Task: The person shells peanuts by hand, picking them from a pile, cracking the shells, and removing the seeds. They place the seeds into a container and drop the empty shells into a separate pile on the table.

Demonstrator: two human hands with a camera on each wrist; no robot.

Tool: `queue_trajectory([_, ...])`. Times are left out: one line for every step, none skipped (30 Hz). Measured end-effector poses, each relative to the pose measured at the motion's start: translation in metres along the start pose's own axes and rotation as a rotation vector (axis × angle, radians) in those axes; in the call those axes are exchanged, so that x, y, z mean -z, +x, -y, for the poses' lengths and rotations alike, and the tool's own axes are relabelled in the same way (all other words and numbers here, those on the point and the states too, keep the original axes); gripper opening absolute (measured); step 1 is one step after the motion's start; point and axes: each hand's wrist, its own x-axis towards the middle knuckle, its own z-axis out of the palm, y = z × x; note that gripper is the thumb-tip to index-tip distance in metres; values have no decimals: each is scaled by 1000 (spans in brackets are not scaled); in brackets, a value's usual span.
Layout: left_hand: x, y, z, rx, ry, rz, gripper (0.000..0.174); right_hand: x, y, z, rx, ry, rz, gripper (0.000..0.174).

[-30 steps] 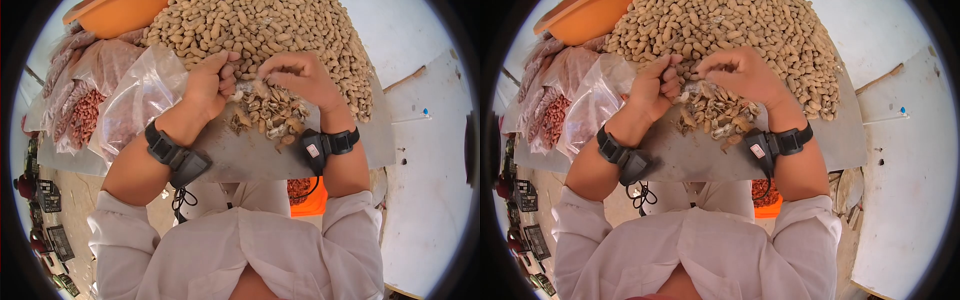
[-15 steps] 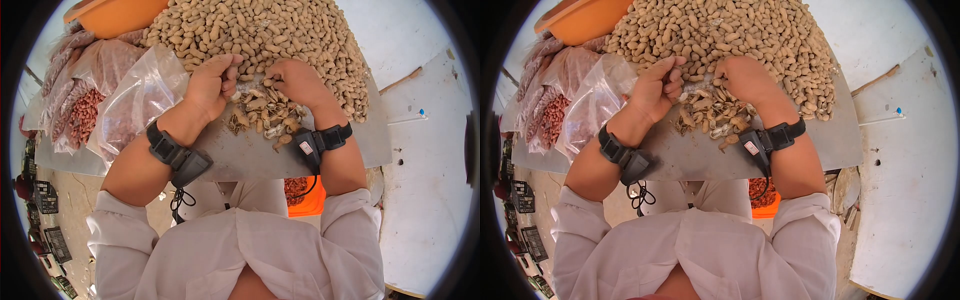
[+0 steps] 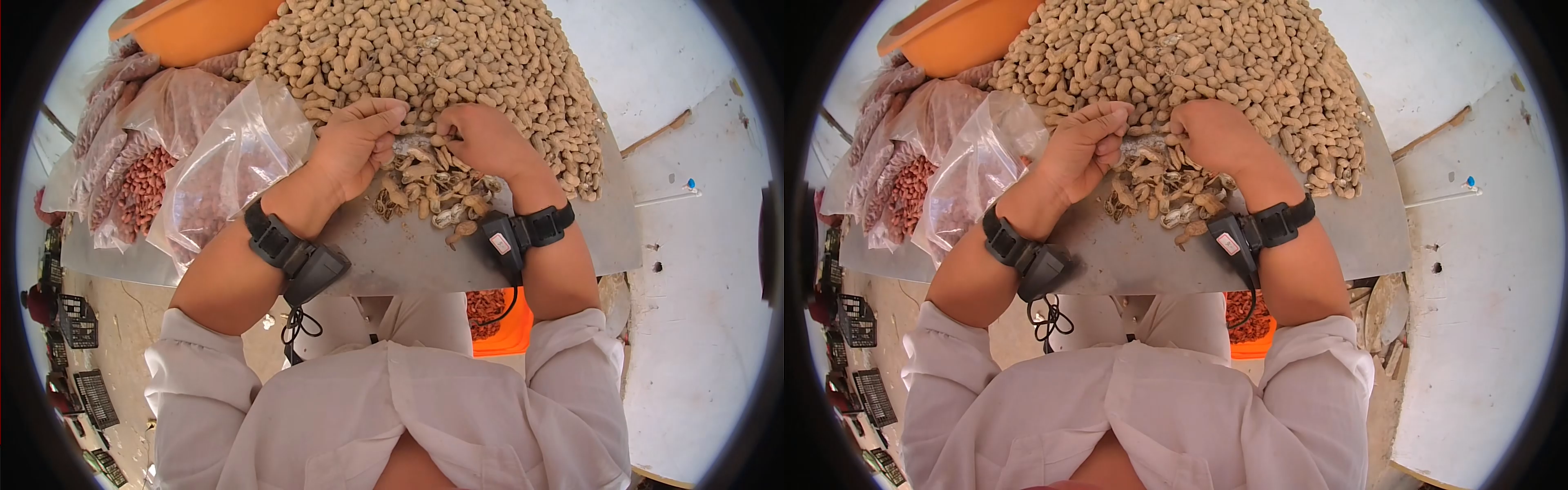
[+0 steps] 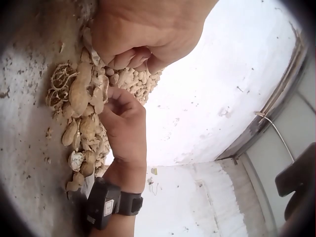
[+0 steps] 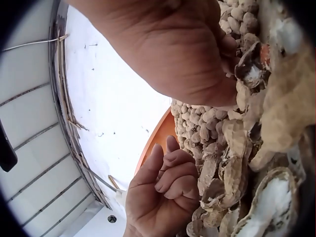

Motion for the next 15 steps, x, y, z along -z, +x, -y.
queue_trajectory([-1,-1,0,0,3,0,11,0,0,1,-12,17,-7,12])
queue_trajectory([-2,-1,0,1,5,-1,11,1,0,1,-3,50,-49,11])
queue_trajectory([-4,-2,0,-5,25,-12,13,2,0,2,5,83,-91,10])
queue_trajectory([-5,-3,-1,-11,45,-22,14,4,0,4,14,115,-133,10])
queue_trajectory([-7,-4,-1,-18,65,-32,16,6,0,5,34,220,-167,11])
queue_trajectory([-9,-5,-1,-35,107,-37,17,9,-1,8,55,325,-201,11])
queue_trajectory([-11,-6,0,-54,148,-43,19,11,-1,10,76,430,-235,13])
queue_trajectory([-12,-7,0,-72,190,-48,21,13,-1,12,93,516,-237,13])
queue_trajectory([-13,-6,1,-78,237,-41,21,13,-1,14,109,602,-239,14])
queue_trajectory([-14,-6,1,-83,284,-33,21,13,-1,16,125,689,-240,15])
queue_trajectory([-14,-5,1,-88,332,-26,22,12,0,17,143,753,-234,15])
queue_trajectory([-13,-5,2,-92,322,-11,21,12,0,19,161,816,-228,14])
queue_trajectory([-11,-4,4,-96,311,5,20,11,0,20,179,879,-221,14])
queue_trajectory([-9,-4,4,-100,301,20,19,9,0,19,181,874,-231,16])
queue_trajectory([-9,-4,4,-105,293,22,19,5,1,18,174,950,-229,17])
